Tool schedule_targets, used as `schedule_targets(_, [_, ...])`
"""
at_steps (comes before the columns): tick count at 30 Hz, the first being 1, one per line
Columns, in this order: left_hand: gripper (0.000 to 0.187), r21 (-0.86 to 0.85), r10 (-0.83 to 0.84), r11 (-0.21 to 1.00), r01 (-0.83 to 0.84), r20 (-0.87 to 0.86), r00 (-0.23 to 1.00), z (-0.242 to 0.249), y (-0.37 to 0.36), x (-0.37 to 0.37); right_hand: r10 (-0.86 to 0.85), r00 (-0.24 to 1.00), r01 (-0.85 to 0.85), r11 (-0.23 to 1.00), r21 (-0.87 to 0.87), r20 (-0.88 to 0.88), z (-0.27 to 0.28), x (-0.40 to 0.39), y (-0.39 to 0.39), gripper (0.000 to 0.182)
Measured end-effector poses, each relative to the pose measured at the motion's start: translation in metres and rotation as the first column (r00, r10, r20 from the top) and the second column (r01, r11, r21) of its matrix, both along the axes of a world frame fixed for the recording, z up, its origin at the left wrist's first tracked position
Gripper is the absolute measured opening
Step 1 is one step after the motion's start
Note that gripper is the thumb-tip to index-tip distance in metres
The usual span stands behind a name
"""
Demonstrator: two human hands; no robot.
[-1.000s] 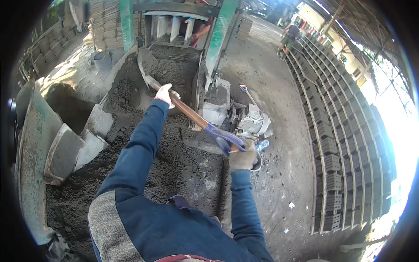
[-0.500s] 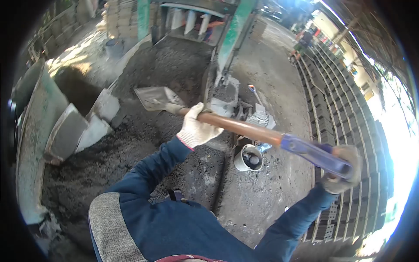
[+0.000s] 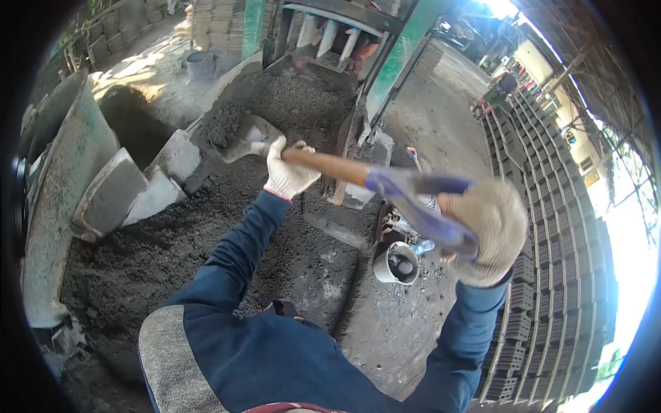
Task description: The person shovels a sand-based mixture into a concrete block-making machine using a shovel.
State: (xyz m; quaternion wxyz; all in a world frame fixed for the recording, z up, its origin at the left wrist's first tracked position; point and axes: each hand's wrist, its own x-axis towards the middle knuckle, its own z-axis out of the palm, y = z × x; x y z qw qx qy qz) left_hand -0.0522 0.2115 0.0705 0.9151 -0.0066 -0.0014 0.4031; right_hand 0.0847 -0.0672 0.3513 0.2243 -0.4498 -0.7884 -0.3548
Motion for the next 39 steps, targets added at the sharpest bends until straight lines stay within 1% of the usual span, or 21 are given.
schedule_targets(3, [0.034,-0.153,-0.023,0.988,0.004,-0.126,0.992,-0.014,-0.009,0.018,-0.083,0.967,0.101,0.993,0.064,-0.239,-0.075,0.041,-0.041,0.036])
schedule_targets(6, [0.024,-0.149,-0.078,0.988,0.048,-0.208,0.975,-0.035,0.009,0.04,-0.132,0.724,0.264,0.96,0.096,-0.677,-0.176,0.071,-0.066,0.044])
schedule_targets(8, [0.027,-0.126,-0.078,0.991,0.054,-0.191,0.979,-0.054,0.029,0.054,-0.197,0.668,0.394,0.912,0.116,-0.718,-0.22,0.073,-0.059,0.04])
schedule_targets(9, [0.027,-0.139,-0.033,0.99,-0.006,-0.273,0.962,-0.057,0.039,0.059,-0.296,0.48,0.506,0.862,-0.015,-0.826,-0.249,0.076,-0.057,0.033])
schedule_targets(11, [0.028,-0.006,0.039,0.999,-0.044,-0.37,0.928,-0.053,0.029,0.064,-0.302,0.286,0.517,0.848,-0.119,-0.909,-0.296,0.104,-0.056,0.019])
schedule_targets(13, [0.027,0.058,-0.018,0.998,0.036,-0.287,0.958,-0.029,-0.011,0.055,-0.332,-0.247,0.192,0.904,-0.381,-0.911,-0.338,0.156,-0.085,0.017])
schedule_targets(14, [0.026,0.128,-0.019,0.99,0.05,-0.235,0.972,-0.023,-0.037,0.045,-0.395,-0.486,-0.024,0.898,-0.44,-0.779,-0.355,0.174,-0.103,0.018])
schedule_targets(17, [0.02,0.248,0.023,0.969,0.015,-0.149,0.989,-0.042,-0.101,0.015,-0.619,-0.489,-0.111,0.743,-0.659,-0.615,-0.398,0.192,-0.147,0.032])
schedule_targets(18, [0.018,0.265,0.084,0.964,-0.031,-0.191,0.978,-0.065,-0.115,0.006,-0.637,-0.363,-0.048,0.742,-0.669,-0.68,-0.423,0.194,-0.156,0.043])
schedule_targets(19, [0.016,0.278,0.147,0.957,-0.078,-0.237,0.96,-0.093,-0.133,-0.003,-0.723,-0.283,-0.14,0.681,-0.719,-0.63,-0.446,0.2,-0.171,0.031])
schedule_targets(21, [0.01,0.141,0.28,0.96,-0.242,-0.516,0.81,-0.131,-0.177,-0.017,-0.69,-0.134,-0.009,0.719,-0.695,-0.712,-0.484,0.193,-0.178,0.027])
schedule_targets(23, [0.011,0.039,0.309,0.916,-0.399,-0.703,0.641,-0.173,-0.217,-0.039,-0.795,-0.184,-0.036,0.594,-0.804,-0.579,-0.472,0.174,-0.179,0.027])
schedule_targets(24, [0.012,0.006,0.312,0.877,-0.481,-0.768,0.559,-0.189,-0.235,-0.051,-0.827,0.021,0.077,0.562,-0.823,-0.563,-0.531,0.188,-0.194,0.034])
schedule_targets(27, [0.019,-0.029,0.238,0.712,-0.701,-0.93,0.28,-0.209,-0.283,-0.088,-0.835,0.104,-0.241,0.507,-0.828,-0.541,-0.533,0.176,-0.194,0.036])
schedule_targets(30, [0.026,0.167,0.2,0.609,-0.775,-0.978,-0.054,-0.178,-0.309,-0.115,-0.712,0.437,-0.447,0.359,-0.819,-0.55,-0.471,0.168,-0.174,0.038])
schedule_targets(31, [0.029,0.227,0.179,0.591,-0.774,-0.973,-0.148,-0.17,-0.314,-0.125,-0.711,0.459,-0.456,0.325,-0.829,-0.532,-0.475,0.165,-0.168,0.036])
schedule_targets(33, [0.03,0.27,0.217,0.596,-0.756,-0.961,-0.171,-0.159,-0.315,-0.135,-0.707,0.504,-0.463,0.265,-0.846,-0.497,-0.482,0.155,-0.151,0.033])
schedule_targets(34, [0.031,0.212,0.263,0.589,-0.78,-0.963,-0.064,-0.174,-0.312,-0.137,-0.7,0.515,-0.447,0.274,-0.852,-0.495,-0.486,0.151,-0.143,0.03])
schedule_targets(37, [0.027,-0.062,0.37,0.587,-0.807,-0.866,0.336,-0.206,-0.297,-0.111,-0.81,0.277,-0.586,0.284,-0.759,-0.517,-0.537,0.14,-0.139,0.022])
schedule_targets(38, [0.024,-0.061,0.392,0.606,-0.793,-0.845,0.364,-0.23,-0.294,-0.092,-0.865,-0.022,-0.694,0.374,-0.615,-0.501,-0.578,0.134,-0.148,0.017])
schedule_targets(39, [0.021,-0.047,0.326,0.712,-0.701,-0.862,0.388,-0.291,-0.295,-0.093,-0.89,-0.202,-0.694,0.425,-0.581,-0.409,-0.603,0.132,-0.161,0.015])
